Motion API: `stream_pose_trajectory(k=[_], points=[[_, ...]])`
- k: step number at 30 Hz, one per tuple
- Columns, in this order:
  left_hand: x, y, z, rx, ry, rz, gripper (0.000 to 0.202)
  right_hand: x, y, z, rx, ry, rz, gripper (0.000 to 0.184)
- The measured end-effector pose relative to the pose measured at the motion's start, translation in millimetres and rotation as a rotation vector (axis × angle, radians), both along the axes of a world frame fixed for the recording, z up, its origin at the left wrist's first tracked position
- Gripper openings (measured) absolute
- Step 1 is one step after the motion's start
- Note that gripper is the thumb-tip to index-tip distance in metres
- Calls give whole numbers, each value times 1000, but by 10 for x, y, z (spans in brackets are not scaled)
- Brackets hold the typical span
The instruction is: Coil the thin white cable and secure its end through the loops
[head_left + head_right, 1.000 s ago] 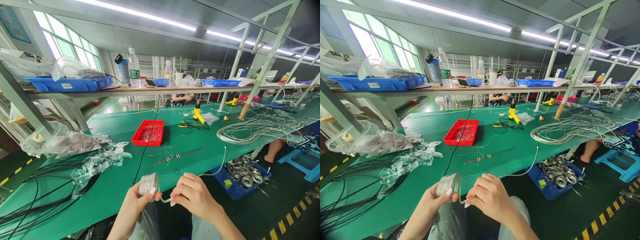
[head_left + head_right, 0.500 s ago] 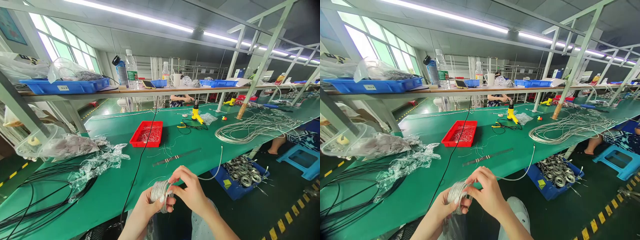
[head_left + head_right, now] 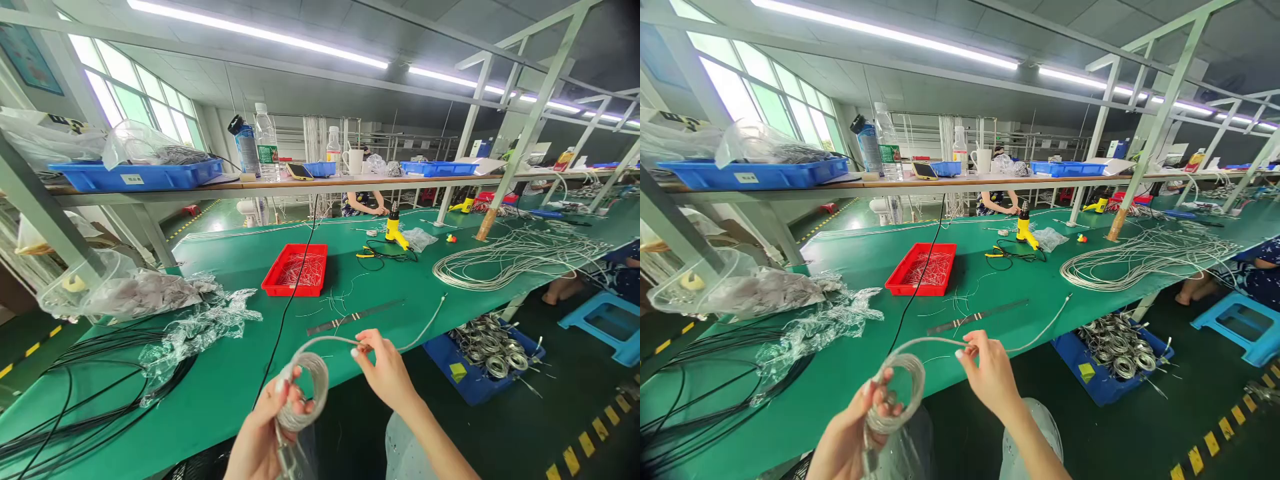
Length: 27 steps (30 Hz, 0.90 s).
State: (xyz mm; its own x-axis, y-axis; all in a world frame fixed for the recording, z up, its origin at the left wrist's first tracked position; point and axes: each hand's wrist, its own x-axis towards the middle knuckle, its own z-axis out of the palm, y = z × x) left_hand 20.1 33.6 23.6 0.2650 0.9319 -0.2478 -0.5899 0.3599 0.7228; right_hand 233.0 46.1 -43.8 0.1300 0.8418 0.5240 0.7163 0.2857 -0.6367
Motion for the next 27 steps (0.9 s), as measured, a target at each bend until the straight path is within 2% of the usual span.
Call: stream_pose_trajectory(k=[3, 5, 7, 8, 9, 11, 14, 17, 19, 22, 27], points=[[-175, 113, 28, 7, 37, 140, 43, 130, -12, -118, 22, -40, -55, 16], [-225, 155, 40, 103, 198, 188, 40, 129, -103, -59, 69, -96, -32, 19], [-213, 158, 51, 211, 415, 217, 37, 65, -244, 101, 168, -243, 21, 18], [-189, 148, 56, 248, 513, 213, 37, 19, -317, 204, 246, -389, 59, 17], [-159, 134, 59, 274, 600, 190, 38, -30, -382, 311, 314, -513, 97, 16], [-88, 100, 60, 319, 724, 73, 38, -121, -471, 506, 406, -609, 157, 15], [20, 46, 52, 364, 745, -137, 34, -203, -492, 689, 462, -469, 220, 21], [109, -20, 62, 351, 634, -165, 32, -235, -448, 733, 422, -267, 284, 24], [149, -64, 87, 368, 573, -156, 30, -255, -410, 708, 350, -100, 306, 21], [183, -112, 129, 396, 504, -217, 28, -307, -347, 626, 256, 168, 295, 22], [263, -163, 161, 325, 412, -248, 38, -397, -251, 504, 176, 399, 287, 27]])
